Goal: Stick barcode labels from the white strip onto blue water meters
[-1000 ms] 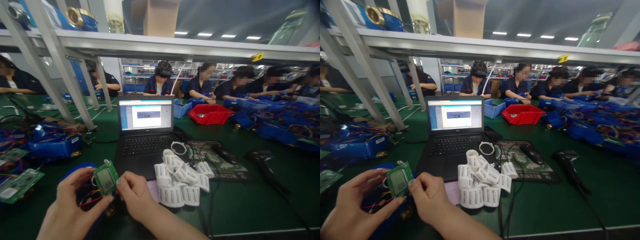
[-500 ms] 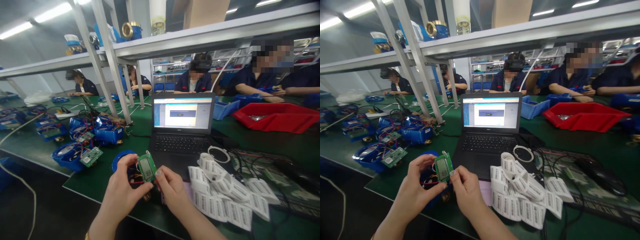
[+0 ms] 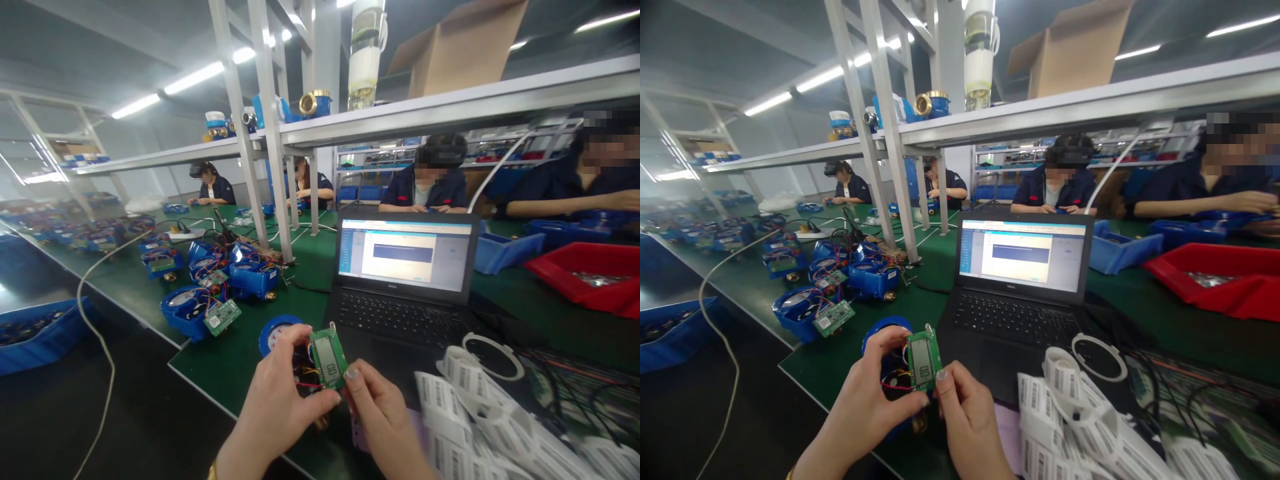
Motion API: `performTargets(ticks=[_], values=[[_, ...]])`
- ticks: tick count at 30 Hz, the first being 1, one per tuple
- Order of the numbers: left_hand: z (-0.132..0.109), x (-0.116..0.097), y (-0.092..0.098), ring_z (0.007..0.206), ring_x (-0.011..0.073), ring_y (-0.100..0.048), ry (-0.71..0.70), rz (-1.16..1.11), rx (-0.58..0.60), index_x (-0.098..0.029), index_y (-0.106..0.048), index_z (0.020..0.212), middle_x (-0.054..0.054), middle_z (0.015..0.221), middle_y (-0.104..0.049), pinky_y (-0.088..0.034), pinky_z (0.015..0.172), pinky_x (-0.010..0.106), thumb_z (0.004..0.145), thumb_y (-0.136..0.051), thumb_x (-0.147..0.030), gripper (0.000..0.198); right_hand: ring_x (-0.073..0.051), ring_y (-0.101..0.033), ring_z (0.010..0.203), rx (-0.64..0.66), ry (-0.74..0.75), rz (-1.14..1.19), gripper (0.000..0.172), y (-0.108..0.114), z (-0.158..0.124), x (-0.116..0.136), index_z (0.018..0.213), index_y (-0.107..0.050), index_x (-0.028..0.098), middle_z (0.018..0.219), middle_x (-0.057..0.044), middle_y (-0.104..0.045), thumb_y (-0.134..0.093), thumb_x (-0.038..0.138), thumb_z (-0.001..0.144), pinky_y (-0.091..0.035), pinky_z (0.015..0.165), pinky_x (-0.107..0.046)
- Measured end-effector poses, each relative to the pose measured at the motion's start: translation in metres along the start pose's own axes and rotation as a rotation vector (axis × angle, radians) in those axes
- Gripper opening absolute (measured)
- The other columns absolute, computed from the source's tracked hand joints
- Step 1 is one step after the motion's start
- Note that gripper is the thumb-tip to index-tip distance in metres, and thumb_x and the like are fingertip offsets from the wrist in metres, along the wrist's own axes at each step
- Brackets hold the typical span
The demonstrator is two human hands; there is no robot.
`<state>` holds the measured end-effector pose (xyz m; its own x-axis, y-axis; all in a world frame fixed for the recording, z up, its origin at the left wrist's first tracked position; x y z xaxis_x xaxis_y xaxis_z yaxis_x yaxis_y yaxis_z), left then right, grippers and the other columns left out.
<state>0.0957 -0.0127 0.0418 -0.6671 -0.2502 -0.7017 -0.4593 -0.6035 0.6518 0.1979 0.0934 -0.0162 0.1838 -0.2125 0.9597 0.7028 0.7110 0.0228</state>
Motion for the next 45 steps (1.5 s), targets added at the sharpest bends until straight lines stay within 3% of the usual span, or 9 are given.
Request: performTargets(ticks=[25, 36, 45], values=[[0.0, -0.008, 0.003, 0.11, 0.0221, -0.055, -0.096, 0.048, -0.016, -0.03, -0.037, 0.123, 0.003, 0.126, -0.051, -0.047, 0.096, 0.042, 0.071, -0.074, -0.027, 0.064, -0.012, -0.044, 0.052, 0.06, -0.007, -0.014, 0.054, 0.001, -0.001, -0.003, 0.062, -0.045, 0.018, 0.055, 0.001, -0.047, -0.04, 0.061, 0.094, -0.032, 0.049, -0.022], [0.001, -0.009, 0.004, 0.106, 0.0215, -0.056, -0.112, 0.06, -0.037, -0.032, -0.036, 0.122, 0.001, 0.119, -0.053, -0.048, 0.093, 0.042, 0.07, -0.074, -0.021, 0.066, -0.011, -0.041, 0.051, 0.02, -0.009, -0.002, 0.056, -0.001, 0.0, 0.001, 0.06, -0.044, 0.018, 0.053, 0.002, -0.045, -0.041, 0.065, 0.091, -0.03, 0.048, -0.022], [0.002, -0.007, 0.004, 0.109, 0.0238, -0.057, -0.098, 0.073, -0.027, -0.027, -0.037, 0.124, 0.006, 0.119, -0.055, -0.048, 0.093, 0.042, 0.071, -0.073, -0.025, 0.063, -0.011, -0.041, 0.05, 0.015, -0.006, 0.012, 0.055, -0.001, -0.001, 0.004, 0.06, -0.044, 0.018, 0.053, 0.002, -0.044, -0.042, 0.064, 0.091, -0.03, 0.048, -0.021]])
Point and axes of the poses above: each hand's wrist, its own z-axis towards the middle knuckle, its own y-axis out of the back of the hand, x = y × z, the point moved 8 cm from there along z, towards the middle knuckle
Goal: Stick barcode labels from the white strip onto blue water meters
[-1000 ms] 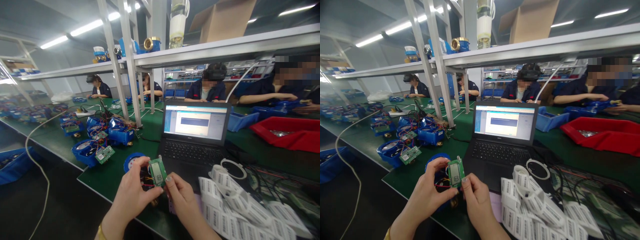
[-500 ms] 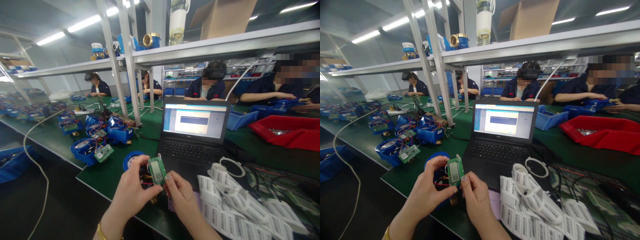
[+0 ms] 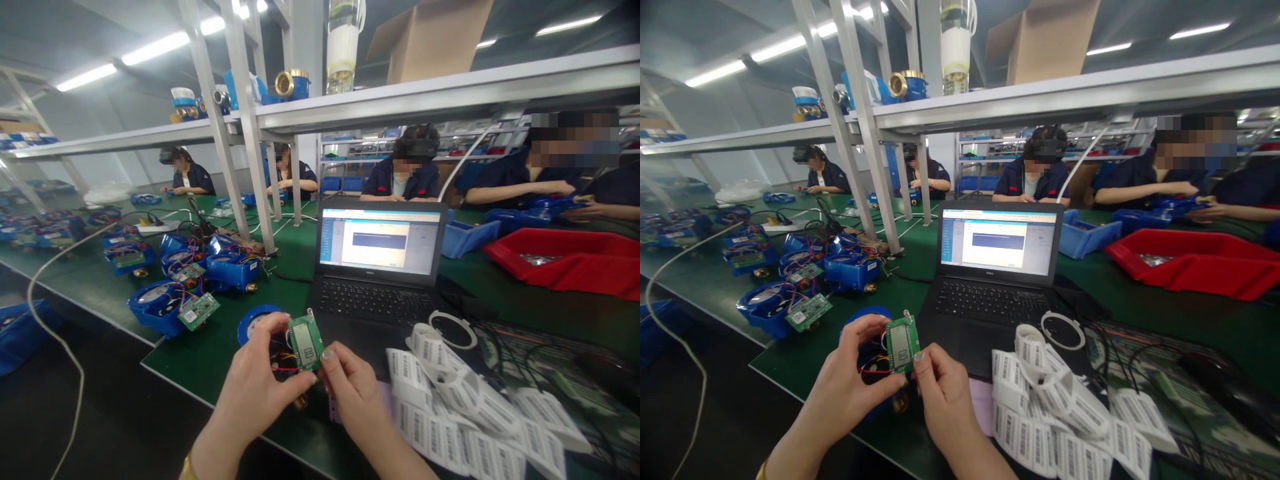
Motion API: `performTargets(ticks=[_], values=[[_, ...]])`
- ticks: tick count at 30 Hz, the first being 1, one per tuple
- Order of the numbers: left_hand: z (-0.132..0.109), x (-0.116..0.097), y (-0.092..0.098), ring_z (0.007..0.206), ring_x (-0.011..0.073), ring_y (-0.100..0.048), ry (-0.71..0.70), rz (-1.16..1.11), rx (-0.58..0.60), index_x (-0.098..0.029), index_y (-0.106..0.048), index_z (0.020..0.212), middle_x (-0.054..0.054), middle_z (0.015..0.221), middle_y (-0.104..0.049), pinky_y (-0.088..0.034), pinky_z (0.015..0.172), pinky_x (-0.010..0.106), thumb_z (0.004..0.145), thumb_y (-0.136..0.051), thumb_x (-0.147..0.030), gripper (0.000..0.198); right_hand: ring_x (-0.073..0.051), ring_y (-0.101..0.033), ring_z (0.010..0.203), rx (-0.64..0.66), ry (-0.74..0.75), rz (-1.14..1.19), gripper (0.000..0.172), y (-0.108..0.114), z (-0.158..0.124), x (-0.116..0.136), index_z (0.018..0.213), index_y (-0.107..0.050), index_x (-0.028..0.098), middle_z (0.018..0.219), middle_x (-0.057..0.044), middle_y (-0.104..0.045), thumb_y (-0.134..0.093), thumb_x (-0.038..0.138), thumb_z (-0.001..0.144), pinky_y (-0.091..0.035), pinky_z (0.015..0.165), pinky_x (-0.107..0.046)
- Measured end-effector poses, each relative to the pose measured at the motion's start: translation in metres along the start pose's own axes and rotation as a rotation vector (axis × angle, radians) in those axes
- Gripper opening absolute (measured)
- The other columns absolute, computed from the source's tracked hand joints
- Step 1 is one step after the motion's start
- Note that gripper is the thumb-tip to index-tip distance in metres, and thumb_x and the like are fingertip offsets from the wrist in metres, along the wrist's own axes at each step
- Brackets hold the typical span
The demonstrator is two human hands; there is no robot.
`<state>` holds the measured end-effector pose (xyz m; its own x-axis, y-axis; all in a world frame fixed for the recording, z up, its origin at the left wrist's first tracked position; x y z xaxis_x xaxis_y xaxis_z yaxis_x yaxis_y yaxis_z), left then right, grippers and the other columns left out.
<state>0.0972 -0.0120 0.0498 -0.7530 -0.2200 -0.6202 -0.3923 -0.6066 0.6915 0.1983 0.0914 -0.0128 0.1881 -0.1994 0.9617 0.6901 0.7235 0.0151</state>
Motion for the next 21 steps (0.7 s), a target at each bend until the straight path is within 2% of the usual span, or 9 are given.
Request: performTargets(ticks=[5, 12, 17, 21], values=[[0.0003, 0.0021, -0.0007, 0.11, 0.0249, -0.056, -0.004, 0.003, -0.001, -0.028, -0.036, 0.124, 0.006, 0.12, -0.054, -0.048, 0.094, 0.044, 0.071, -0.073, -0.026, 0.065, -0.011, -0.041, 0.049, -0.005, 0.006, -0.002, 0.055, -0.0001, 0.001, 0.003, 0.06, -0.043, 0.019, 0.053, 0.002, -0.044, -0.041, 0.064, 0.091, -0.03, 0.047, -0.021], [-0.0028, -0.003, 0.0016, 0.111, 0.0222, -0.054, 0.031, -0.034, -0.045, -0.032, -0.038, 0.122, 0.001, 0.122, -0.053, -0.044, 0.098, 0.044, 0.069, -0.075, -0.018, 0.065, -0.011, -0.041, 0.05, 0.004, 0.008, 0.001, 0.054, -0.0001, 0.0002, 0.0033, 0.061, -0.044, 0.018, 0.053, 0.002, -0.044, -0.041, 0.063, 0.092, -0.03, 0.047, -0.021], [-0.0021, -0.0016, 0.0027, 0.111, 0.0249, -0.055, 0.046, -0.018, -0.054, -0.028, -0.04, 0.123, 0.005, 0.121, -0.055, -0.044, 0.099, 0.046, 0.069, -0.074, -0.021, 0.063, -0.011, -0.041, 0.049, 0.003, 0.01, 0.007, 0.057, -0.0016, 0.0037, 0.0035, 0.06, -0.043, 0.018, 0.052, 0.002, -0.043, -0.04, 0.066, 0.09, -0.03, 0.047, -0.021], [-0.0014, -0.0027, 0.0038, 0.109, 0.0255, -0.057, 0.02, 0.003, -0.066, -0.027, -0.042, 0.122, 0.005, 0.121, -0.056, -0.048, 0.095, 0.043, 0.07, -0.072, -0.028, 0.061, -0.011, -0.042, 0.049, -0.015, -0.003, -0.007, 0.06, -0.004, 0.0024, 0.0021, 0.06, -0.045, 0.018, 0.052, 0.002, -0.044, -0.038, 0.07, 0.09, -0.03, 0.047, -0.021]])
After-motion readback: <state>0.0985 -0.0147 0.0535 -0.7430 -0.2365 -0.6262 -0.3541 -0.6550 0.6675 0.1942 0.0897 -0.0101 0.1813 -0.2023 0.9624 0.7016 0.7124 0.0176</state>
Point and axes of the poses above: each hand's wrist, its own z-axis towards the middle knuckle, its own y-axis out of the back of the hand, x = y × z, the point moved 8 cm from there along z, towards the middle knuckle
